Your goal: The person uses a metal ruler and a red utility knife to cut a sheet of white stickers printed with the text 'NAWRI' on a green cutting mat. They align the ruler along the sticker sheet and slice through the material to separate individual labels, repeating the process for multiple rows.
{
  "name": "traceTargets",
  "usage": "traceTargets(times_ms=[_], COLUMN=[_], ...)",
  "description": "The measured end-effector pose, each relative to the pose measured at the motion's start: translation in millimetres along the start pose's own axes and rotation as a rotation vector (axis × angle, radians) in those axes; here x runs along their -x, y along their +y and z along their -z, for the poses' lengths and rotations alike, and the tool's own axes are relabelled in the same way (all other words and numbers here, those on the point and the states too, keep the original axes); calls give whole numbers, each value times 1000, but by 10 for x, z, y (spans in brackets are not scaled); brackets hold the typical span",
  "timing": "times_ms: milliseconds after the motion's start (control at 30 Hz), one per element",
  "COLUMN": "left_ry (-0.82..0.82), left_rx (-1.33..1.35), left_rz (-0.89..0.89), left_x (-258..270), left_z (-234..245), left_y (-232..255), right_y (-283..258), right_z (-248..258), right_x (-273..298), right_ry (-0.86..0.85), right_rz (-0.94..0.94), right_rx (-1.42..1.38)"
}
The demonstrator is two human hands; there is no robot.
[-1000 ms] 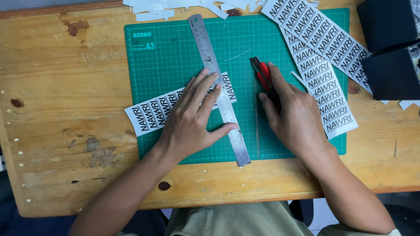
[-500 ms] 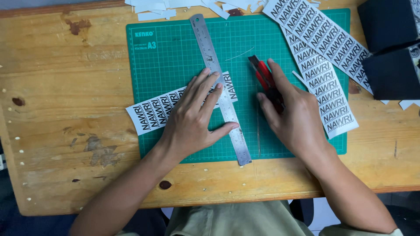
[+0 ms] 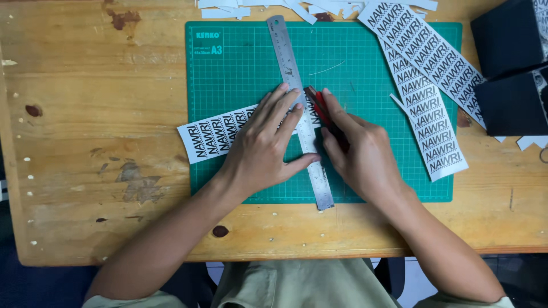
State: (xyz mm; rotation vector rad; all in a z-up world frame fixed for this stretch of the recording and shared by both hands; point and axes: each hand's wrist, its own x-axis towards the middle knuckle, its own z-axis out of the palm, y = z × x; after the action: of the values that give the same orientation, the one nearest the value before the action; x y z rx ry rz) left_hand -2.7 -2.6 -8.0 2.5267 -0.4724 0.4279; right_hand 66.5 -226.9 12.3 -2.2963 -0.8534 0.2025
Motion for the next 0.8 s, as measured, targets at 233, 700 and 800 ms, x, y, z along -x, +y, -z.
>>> traceTargets(times_ms=[233,700,800], left_ry=[-22,-117,-108], left_rx=[-26,-107,-175], left_rz=[18,2,-4], left_x=[7,-22,-33], left_z=[5,9,18], left_y=[5,-7,2], right_y=[-117,-317,-363], right_z=[7,71,175], right_x=[-40,211,636], right_ry=[-57,-158,-204], right_rz=[-11,11,-56], right_rx=[90,452,387])
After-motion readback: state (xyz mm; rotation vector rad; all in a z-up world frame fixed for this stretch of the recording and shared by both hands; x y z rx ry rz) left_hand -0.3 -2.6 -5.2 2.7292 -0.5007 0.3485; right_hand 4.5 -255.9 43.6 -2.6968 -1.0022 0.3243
